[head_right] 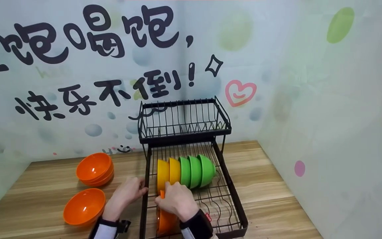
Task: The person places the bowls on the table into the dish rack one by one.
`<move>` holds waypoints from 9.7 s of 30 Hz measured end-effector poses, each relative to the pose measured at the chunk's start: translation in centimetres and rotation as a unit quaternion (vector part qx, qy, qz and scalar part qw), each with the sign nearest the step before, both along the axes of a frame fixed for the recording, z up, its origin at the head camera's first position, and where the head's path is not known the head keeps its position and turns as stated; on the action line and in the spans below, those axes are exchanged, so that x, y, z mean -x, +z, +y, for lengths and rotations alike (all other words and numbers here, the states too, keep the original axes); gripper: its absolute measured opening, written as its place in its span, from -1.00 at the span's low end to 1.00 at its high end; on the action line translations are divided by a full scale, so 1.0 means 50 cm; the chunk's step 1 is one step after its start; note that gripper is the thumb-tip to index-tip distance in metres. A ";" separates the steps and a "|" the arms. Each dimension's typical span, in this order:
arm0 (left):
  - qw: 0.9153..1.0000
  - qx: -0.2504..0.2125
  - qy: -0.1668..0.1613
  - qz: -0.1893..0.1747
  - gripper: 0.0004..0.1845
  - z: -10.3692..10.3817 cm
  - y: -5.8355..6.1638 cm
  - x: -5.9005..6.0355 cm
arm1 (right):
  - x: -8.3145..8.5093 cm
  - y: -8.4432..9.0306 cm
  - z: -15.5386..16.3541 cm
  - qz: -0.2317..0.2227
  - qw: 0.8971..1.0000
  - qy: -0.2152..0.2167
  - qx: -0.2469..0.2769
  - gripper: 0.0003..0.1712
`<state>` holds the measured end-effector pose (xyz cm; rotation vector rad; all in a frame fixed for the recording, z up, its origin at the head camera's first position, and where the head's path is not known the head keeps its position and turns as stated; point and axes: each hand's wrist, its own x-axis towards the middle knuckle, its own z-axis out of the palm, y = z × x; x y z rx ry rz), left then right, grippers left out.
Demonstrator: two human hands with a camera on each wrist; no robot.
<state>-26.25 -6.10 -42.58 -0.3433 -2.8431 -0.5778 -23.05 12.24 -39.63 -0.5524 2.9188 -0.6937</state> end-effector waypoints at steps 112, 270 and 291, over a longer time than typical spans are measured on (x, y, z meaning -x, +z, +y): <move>0.976 0.049 0.200 -0.066 -0.89 -0.101 0.051 -0.053 | 0.012 0.015 0.005 0.285 0.958 -0.033 0.015 -0.85; 0.997 0.061 -0.032 -0.036 -0.74 -0.004 0.036 -0.047 | -0.001 0.028 0.037 -0.077 0.990 -0.113 -0.021 -0.41; 0.996 0.041 -0.043 -0.069 -0.75 -0.014 0.037 -0.039 | -0.002 0.033 0.053 -0.067 0.994 -0.080 -0.017 -0.46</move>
